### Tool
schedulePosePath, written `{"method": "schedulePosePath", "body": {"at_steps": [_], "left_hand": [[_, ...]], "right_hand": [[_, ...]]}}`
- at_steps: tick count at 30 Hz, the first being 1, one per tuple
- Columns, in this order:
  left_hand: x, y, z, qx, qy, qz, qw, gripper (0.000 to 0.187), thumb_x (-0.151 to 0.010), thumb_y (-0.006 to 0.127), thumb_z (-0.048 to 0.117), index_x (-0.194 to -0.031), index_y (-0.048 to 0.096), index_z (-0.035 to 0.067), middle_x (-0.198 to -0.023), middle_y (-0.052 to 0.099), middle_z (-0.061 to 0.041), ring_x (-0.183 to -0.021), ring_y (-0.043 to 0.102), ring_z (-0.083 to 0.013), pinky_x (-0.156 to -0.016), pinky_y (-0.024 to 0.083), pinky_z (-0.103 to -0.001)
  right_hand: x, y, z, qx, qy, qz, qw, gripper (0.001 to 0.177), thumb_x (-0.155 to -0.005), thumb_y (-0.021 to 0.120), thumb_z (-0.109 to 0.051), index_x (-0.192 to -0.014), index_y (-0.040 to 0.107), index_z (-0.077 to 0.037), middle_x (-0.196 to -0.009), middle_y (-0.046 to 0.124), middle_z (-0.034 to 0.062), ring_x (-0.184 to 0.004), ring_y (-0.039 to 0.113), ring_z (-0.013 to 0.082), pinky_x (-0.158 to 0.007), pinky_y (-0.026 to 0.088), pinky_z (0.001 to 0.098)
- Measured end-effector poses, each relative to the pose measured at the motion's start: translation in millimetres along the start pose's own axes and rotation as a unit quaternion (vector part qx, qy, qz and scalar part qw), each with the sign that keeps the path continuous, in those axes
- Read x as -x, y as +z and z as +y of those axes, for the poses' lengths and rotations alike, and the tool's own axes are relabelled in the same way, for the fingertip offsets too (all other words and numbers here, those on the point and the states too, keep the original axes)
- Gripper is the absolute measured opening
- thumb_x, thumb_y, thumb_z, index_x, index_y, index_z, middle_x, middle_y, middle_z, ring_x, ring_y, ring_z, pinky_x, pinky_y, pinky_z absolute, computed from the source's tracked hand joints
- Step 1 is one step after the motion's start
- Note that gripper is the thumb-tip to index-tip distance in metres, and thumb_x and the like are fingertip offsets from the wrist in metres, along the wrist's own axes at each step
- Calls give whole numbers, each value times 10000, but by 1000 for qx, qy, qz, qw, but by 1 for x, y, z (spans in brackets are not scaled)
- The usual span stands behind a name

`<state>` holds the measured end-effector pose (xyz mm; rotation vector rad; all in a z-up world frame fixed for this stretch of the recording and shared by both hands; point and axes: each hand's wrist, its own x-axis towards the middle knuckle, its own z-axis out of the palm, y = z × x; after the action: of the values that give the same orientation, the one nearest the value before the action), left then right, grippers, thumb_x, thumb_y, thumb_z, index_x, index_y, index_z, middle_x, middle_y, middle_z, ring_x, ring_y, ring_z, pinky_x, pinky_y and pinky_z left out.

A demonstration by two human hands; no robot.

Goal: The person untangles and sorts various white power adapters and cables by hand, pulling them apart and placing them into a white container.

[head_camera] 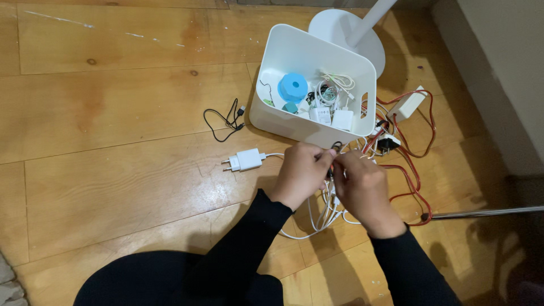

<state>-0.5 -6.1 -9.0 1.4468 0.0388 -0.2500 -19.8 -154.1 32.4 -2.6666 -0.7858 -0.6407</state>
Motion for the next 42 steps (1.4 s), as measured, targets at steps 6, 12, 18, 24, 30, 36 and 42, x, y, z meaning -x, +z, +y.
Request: {"method": "schedulePosePath", "body": {"at_steps": [6, 12, 18, 24, 30, 36, 42], "left_hand": [[-14, 12, -19, -36, 58, 64, 996, 347, -1041, 518, 304, -1016, 621, -26, -870, 702, -175, -843, 695, -343, -768, 533, -439], [-32, -19, -22, 113, 150, 165, 968, 453, -1024, 557, 293, -1343, 431, -3, -1262, 632, -183, -1149, 638, -261, -994, 487, -369], [-36, -42, -15, 184, 197, 240, 933, 357, -991, 581, 148, -1296, 506, -23, -1255, 621, -159, -1099, 633, -210, -992, 495, -332], [-30, -52, -6, 343, 246, 305, 854, 208, -1017, 556, 72, -1211, 532, 1, -1193, 628, -130, -1127, 600, -188, -1047, 477, -335], [-24, -62, 1, 373, 233, 348, 828, 171, -1050, 491, 128, -1176, 555, 31, -1154, 647, -98, -1034, 595, -167, -948, 466, -323], [-32, -63, -4, 374, 241, 359, 820, 180, -1076, 465, 150, -1155, 574, 30, -1141, 650, -102, -1012, 578, -167, -933, 459, -337], [-38, -57, -12, 428, 179, 343, 817, 198, -1046, 440, 177, -1132, 572, 57, -1120, 658, -89, -975, 601, -160, -888, 461, -312]], "right_hand": [[-18, 12, -1, -38, 44, 18, 998, 71, -898, 753, -43, -897, 688, -15, -793, 670, 127, -666, 664, 249, -609, 516, 347], [-59, 56, 71, -263, 259, -2, 929, 52, -962, 733, -50, -967, 758, -5, -779, 716, 34, -623, 605, 78, -558, 477, 255], [-112, 91, 174, -174, 303, -4, 937, 95, -937, 787, -100, -935, 764, -7, -755, 715, 34, -604, 611, 90, -549, 479, 267], [-133, 135, 196, -51, 234, -14, 971, 157, -841, 852, -138, -899, 785, -8, -745, 718, 123, -629, 669, 177, -631, 522, 329], [-175, 202, 171, -123, 216, -84, 965, 132, -834, 824, -114, -893, 776, -6, -749, 725, 135, -654, 688, 203, -648, 544, 340], [-203, 245, 152, -66, 200, -174, 962, 138, -760, 848, -104, -822, 785, 2, -723, 713, 162, -618, 677, 228, -632, 548, 350], [-203, 217, 135, -193, 314, -131, 920, 132, -882, 756, -103, -946, 757, 13, -778, 735, 112, -611, 705, 155, -583, 557, 303]]}}
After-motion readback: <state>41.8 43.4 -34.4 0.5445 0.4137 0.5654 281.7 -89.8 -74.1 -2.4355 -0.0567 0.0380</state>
